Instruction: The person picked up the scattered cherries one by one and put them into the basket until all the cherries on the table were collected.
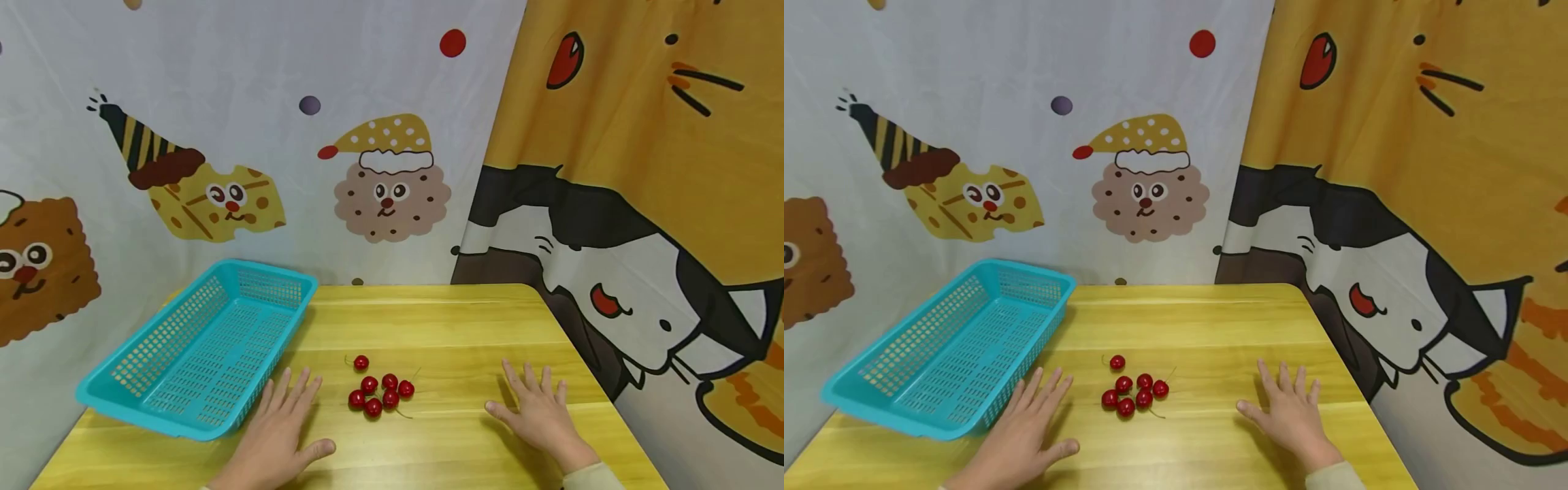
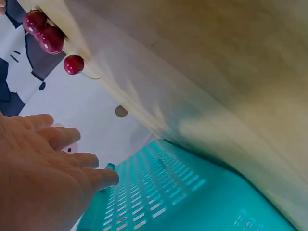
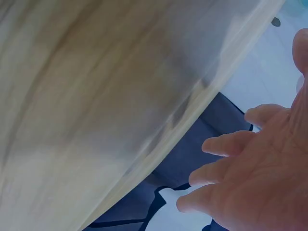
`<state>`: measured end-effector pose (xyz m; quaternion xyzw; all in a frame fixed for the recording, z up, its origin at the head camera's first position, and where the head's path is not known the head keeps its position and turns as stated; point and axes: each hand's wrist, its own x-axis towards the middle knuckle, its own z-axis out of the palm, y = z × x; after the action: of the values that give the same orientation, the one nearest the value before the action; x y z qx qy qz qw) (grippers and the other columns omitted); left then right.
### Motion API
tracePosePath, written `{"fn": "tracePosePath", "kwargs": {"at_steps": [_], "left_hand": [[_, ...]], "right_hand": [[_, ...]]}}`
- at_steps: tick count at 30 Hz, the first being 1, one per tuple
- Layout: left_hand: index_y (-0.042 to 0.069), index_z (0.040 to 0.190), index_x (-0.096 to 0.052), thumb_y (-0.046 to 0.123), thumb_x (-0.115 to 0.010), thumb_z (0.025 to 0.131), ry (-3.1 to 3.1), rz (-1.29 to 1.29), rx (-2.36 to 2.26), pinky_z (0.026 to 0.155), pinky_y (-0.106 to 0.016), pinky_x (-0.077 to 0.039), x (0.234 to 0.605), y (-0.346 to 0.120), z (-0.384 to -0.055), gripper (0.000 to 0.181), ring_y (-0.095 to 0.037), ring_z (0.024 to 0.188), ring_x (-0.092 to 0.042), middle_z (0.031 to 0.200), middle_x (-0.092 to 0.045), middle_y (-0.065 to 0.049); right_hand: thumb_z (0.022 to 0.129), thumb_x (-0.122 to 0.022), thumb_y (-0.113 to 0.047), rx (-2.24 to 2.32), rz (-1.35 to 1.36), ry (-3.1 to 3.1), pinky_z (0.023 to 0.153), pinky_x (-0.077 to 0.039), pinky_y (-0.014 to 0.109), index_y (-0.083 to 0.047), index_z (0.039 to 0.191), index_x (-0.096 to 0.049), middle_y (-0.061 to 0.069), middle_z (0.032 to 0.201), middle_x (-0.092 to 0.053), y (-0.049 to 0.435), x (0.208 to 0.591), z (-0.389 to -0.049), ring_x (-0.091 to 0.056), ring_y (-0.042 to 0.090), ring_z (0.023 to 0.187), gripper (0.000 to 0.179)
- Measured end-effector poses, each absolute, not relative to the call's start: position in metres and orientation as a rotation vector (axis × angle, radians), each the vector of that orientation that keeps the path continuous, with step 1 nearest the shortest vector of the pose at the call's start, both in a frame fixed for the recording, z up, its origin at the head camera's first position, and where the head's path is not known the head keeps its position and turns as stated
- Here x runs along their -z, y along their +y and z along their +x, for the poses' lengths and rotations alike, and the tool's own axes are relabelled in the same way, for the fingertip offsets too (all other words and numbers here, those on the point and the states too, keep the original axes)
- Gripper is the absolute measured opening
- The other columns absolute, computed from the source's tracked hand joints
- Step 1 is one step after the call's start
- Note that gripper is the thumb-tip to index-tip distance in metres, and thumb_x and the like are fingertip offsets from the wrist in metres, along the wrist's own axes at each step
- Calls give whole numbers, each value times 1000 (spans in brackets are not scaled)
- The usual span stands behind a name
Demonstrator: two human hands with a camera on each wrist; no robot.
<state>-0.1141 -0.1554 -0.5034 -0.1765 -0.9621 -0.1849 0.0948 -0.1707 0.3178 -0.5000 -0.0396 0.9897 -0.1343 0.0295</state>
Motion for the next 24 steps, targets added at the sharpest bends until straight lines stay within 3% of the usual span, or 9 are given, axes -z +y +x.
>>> {"fn": "tracePosePath", "kwargs": {"at_steps": [2, 5, 8, 11, 14, 17, 21, 24], "left_hand": [[8, 164, -40, 70, -70, 91, -2871, -539, 577, 124, -72, -26, 500, -154, -113, 100, -53, 159, -28, 171, -37, -19], [9, 157, -51, 65, -74, 92, -2857, -567, 605, 119, -65, -41, 491, -151, -109, 89, -43, 149, -51, 160, -55, -13], [15, 138, -69, 57, -78, 92, -2686, -636, 566, 102, -48, -58, 481, -151, -101, 63, -22, 123, -72, 135, -74, 1], [18, 117, -78, 55, -70, 100, -2391, -646, 486, 92, -39, -55, 471, -156, -95, 42, -18, 104, -73, 115, -79, 4], [12, 113, -78, 61, -49, 108, -2221, -494, 407, 87, -47, -49, 461, -167, -95, 58, -31, 100, -68, 115, -78, -7], [7, 114, -76, 71, -29, 109, -2233, -277, 332, 80, -57, -50, 456, -185, -98, 80, -44, 99, -63, 121, -74, -19], [4, 113, -78, 68, -60, 101, -2445, -90, 283, 79, -66, -54, 461, -211, -93, 67, -53, 106, -63, 127, -71, -28], [5, 111, -80, 53, -80, 91, -2681, -10, 255, 82, -66, -56, 463, -220, -87, 52, -51, 105, -68, 119, -75, -26]], "right_hand": [[95, -59, -77, 411, -119, 3059, 113, 0, 89, -14, 168, -31, 42, 166, -25, 318, 499, -171, -6, 76, 151, 101], [98, -62, -70, 404, -129, 3106, 115, -12, 86, -8, 165, -38, 40, 162, -37, 315, 494, -171, -22, 72, 150, 94], [101, -68, -56, 468, -126, 3152, 113, -35, 77, -5, 157, -51, 33, 154, -54, 307, 486, -170, -48, 61, 142, 78], [101, -73, -43, 610, -165, 3142, 107, -51, 65, -6, 148, -62, 23, 145, -67, 290, 476, -169, -64, 48, 132, 61], [99, -76, -36, 725, -298, 3091, 100, -58, 57, -10, 141, -69, 14, 137, -73, 267, 471, -170, -72, 37, 122, 50], [99, -78, -33, 767, -502, 3033, 94, -61, 50, -12, 136, -72, 8, 133, -76, 240, 473, -173, -76, 29, 113, 44], [100, -77, -29, 664, -814, 3009, 88, -63, 44, -12, 134, -72, 8, 129, -76, 206, 479, -179, -77, 27, 107, 39], [98, -79, -27, 540, -978, 3033, 89, -63, 44, -11, 132, -73, 7, 125, -77, 185, 485, -183, -77, 25, 106, 39]]}}
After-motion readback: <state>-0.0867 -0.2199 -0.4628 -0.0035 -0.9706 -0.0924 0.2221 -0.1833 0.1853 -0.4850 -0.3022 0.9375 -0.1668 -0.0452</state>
